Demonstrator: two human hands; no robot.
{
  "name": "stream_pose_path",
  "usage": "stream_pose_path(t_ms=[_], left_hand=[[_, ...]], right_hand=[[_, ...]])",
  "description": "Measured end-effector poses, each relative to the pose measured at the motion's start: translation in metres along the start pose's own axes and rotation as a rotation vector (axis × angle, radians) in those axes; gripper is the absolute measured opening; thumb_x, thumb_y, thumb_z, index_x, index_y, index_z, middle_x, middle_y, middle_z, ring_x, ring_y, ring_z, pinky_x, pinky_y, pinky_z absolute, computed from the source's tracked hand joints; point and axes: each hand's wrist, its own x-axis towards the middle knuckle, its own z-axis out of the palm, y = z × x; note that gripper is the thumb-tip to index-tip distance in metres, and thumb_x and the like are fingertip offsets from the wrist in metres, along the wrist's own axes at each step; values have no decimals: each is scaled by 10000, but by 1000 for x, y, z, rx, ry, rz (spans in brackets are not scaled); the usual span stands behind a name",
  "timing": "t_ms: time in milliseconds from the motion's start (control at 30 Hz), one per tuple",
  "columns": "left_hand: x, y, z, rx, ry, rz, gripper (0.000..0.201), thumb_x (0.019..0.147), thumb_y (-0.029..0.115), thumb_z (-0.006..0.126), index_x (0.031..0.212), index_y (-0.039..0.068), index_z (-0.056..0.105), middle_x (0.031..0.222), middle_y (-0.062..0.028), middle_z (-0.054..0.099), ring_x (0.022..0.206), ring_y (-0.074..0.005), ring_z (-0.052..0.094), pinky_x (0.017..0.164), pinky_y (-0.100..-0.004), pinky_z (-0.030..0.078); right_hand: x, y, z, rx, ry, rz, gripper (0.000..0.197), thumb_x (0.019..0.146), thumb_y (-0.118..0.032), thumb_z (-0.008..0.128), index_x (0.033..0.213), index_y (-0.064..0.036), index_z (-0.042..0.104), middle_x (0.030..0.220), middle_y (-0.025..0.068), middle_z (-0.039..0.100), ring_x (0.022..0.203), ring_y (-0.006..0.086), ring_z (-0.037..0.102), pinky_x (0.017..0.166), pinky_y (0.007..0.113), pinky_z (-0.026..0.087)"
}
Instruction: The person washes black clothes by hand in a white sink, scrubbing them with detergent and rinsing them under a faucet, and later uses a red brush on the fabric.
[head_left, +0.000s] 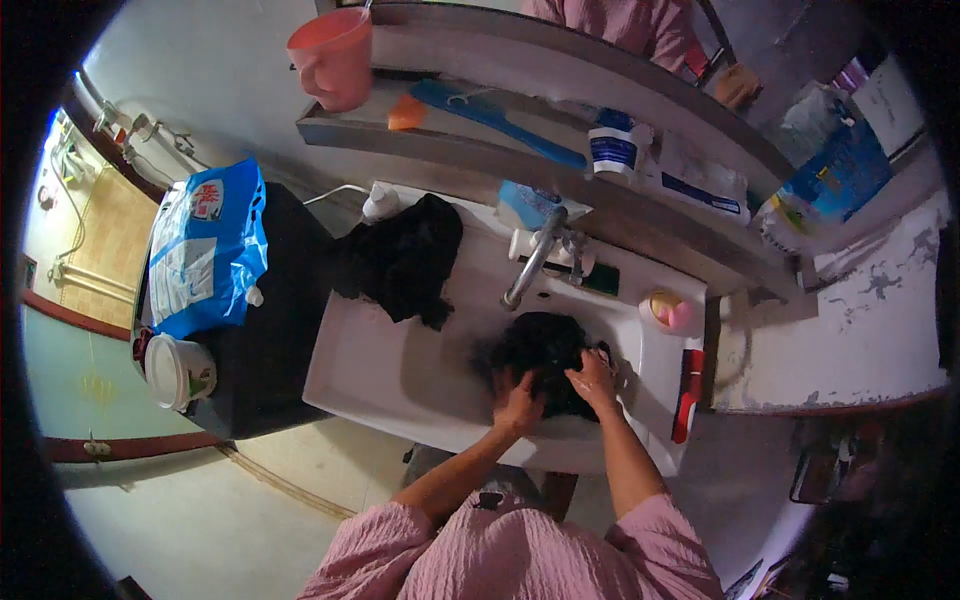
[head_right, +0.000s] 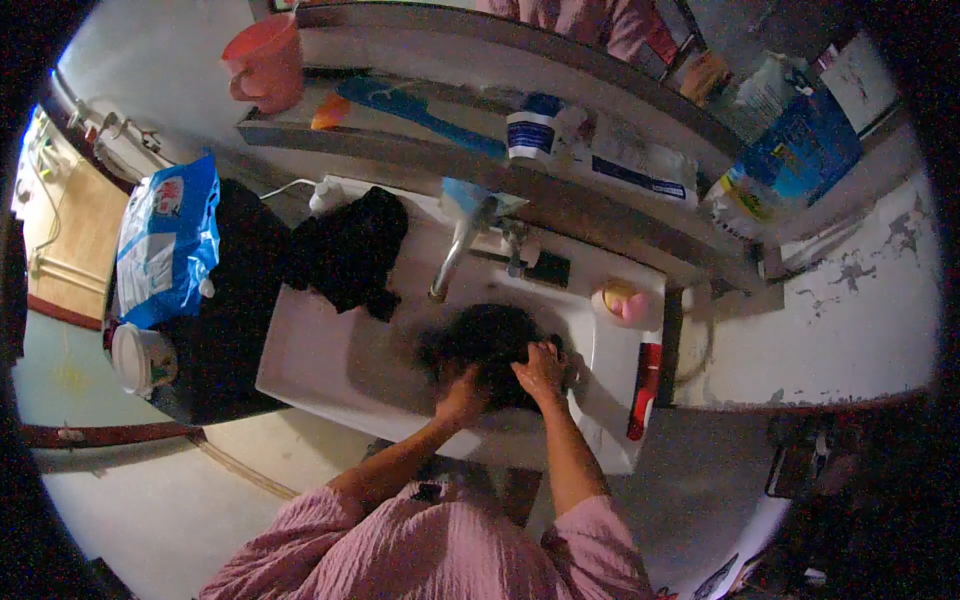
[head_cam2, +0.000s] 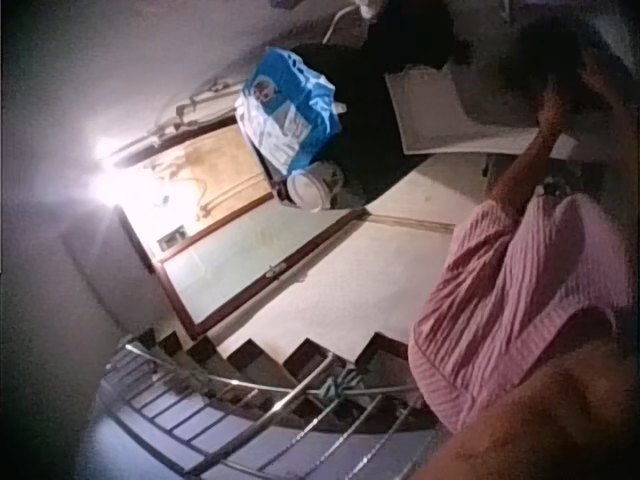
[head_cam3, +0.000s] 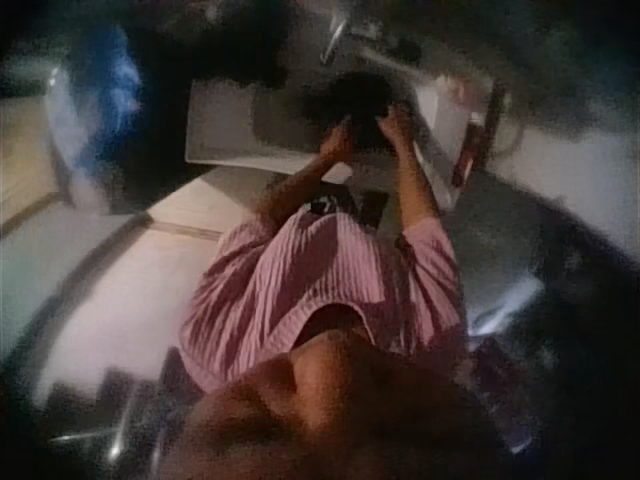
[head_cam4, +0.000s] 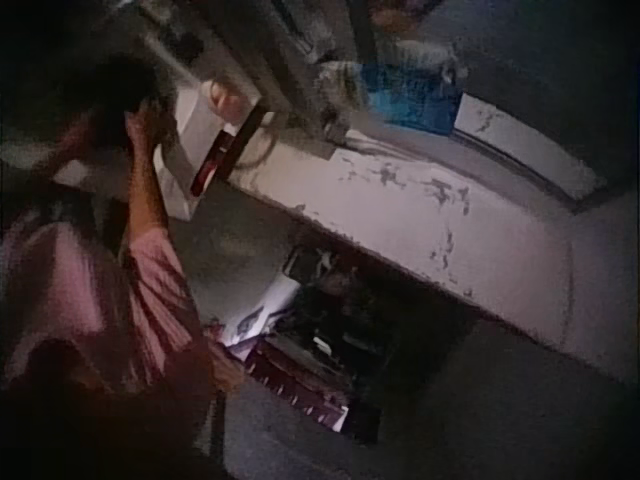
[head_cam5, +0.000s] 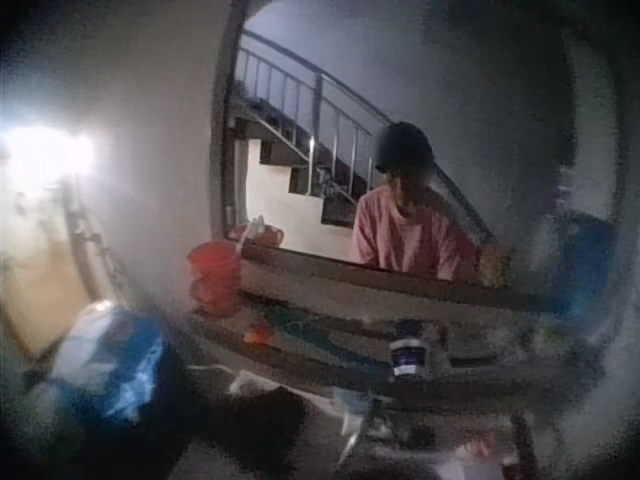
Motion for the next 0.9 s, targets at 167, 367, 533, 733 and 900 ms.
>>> stream_pose_path(t_ms=[167,367,533,733,900], left_hand=[[6,-20,5,-30,-59,-104,490,736,347,565,1156,101,514,1222,-251,419,1089,-394,445,934,-440,360],[17,-59,10,-29,-151,300,388,786,345,529,1071,85,576,1098,-195,534,1030,-310,507,878,-380,416],[3,24,-121,-1405,-179,-96,472,890,375,429,1248,68,428,1167,-97,510,1057,-205,478,897,-352,403],[0,69,-127,-959,-29,-192,541,833,400,548,1186,-4,475,1093,-94,562,968,-219,548,800,-315,460],[-35,100,-79,29,145,54,524,742,500,583,806,-18,626,739,-230,602,702,-364,586,632,-400,460]], right_hand=[[4,-9,-30,779,162,-18,513,781,-297,576,1191,-5,476,1169,123,511,1062,245,483,911,310,374],[-34,-105,-121,1779,-212,-153,298,769,-153,576,1044,-40,552,981,73,588,901,188,554,826,305,433],[-29,-60,-28,1124,133,-432,355,778,-224,587,1095,-71,537,1043,63,584,965,224,549,869,349,433],[-21,-44,48,1674,-284,240,509,812,-452,529,1158,-79,507,1116,54,549,1000,231,522,895,359,414],[-23,-42,65,1919,-393,113,502,871,-448,433,1189,-62,477,1122,63,525,1002,220,494,877,351,410]])
